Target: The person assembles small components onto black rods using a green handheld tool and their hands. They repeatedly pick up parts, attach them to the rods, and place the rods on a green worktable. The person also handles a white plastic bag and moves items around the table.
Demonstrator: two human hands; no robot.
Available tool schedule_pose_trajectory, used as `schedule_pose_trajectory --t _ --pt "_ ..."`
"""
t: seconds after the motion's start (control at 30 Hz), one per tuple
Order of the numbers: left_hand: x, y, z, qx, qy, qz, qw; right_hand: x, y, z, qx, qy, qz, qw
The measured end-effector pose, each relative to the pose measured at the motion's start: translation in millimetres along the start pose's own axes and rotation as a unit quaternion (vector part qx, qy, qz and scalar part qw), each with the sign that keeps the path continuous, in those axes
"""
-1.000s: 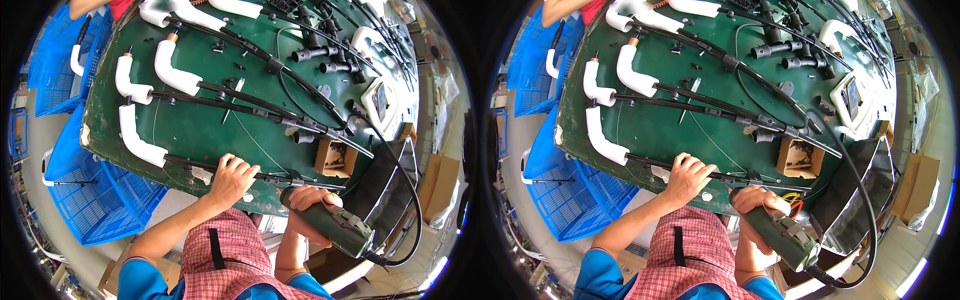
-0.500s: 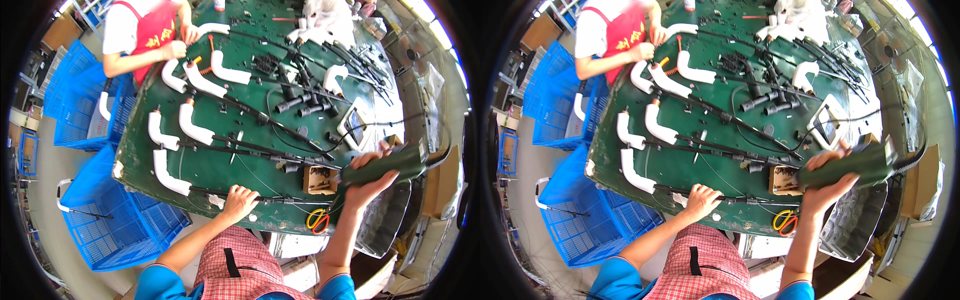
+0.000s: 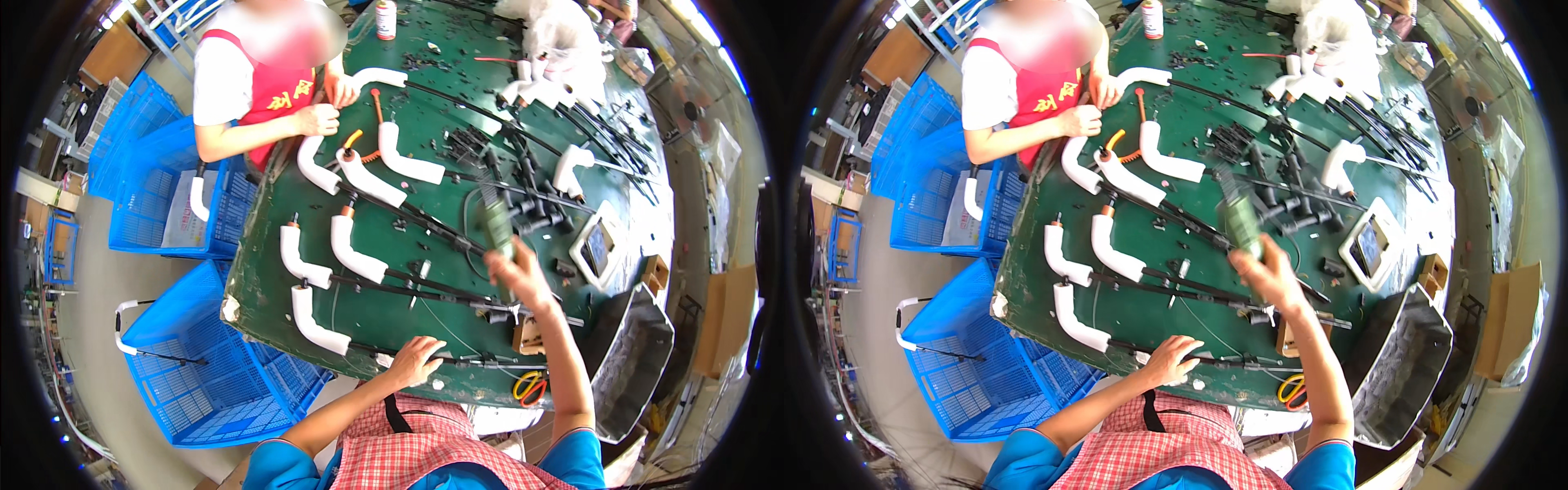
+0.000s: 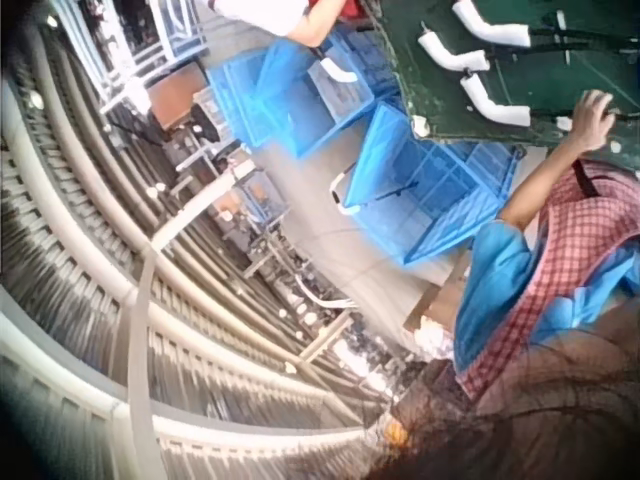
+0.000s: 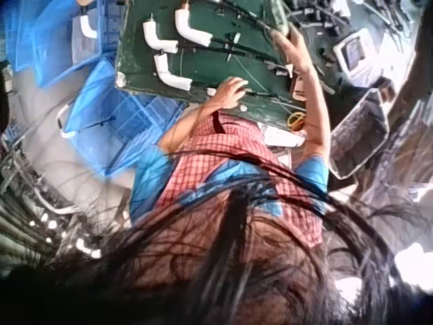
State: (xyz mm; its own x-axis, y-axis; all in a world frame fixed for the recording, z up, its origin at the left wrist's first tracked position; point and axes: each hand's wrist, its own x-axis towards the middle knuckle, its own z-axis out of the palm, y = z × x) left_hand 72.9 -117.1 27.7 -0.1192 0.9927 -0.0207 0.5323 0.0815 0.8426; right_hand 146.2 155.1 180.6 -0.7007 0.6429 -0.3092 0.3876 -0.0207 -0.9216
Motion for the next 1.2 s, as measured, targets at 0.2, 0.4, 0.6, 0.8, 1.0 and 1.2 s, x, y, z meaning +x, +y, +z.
schedule_pose_trajectory --t 0.2,0.4,0.6,0.8,1.0,1.2 --pt "44.3 -21.2 -65.2 -0.075 0.042 -0.102 0.991 67.6 37.0 66.0 -0.308 -0.075 -0.124 0.94" --pt "82.7 -31.7 -108.9 -0.094 0.119 -0.166 0.974 107.8 71.0 118.5 -0.381 -0.086 -0.107 0.914" --pt "94.2 -24.3 -122.6 0.15 0.133 -0.094 0.975 119.1 91.2 142.8 -0.464 -0.073 -0.164 0.868" --pt "119.3 -45.8 -103.9 0.241 -0.024 -0.074 0.968 103.2 92.0 117.7 -0.389 0.006 -0.17 0.905" --pt "55.1 2.7 -94.2 0.124 0.086 -0.062 0.987 -31.7 77.5 60.1 -0.311 0.027 -0.165 0.936" --pt "-46.0 -10.5 -48.3 0.233 -0.047 -0.116 0.964 -167.7 125.4 66.2 -0.308 0.002 -0.044 0.95"
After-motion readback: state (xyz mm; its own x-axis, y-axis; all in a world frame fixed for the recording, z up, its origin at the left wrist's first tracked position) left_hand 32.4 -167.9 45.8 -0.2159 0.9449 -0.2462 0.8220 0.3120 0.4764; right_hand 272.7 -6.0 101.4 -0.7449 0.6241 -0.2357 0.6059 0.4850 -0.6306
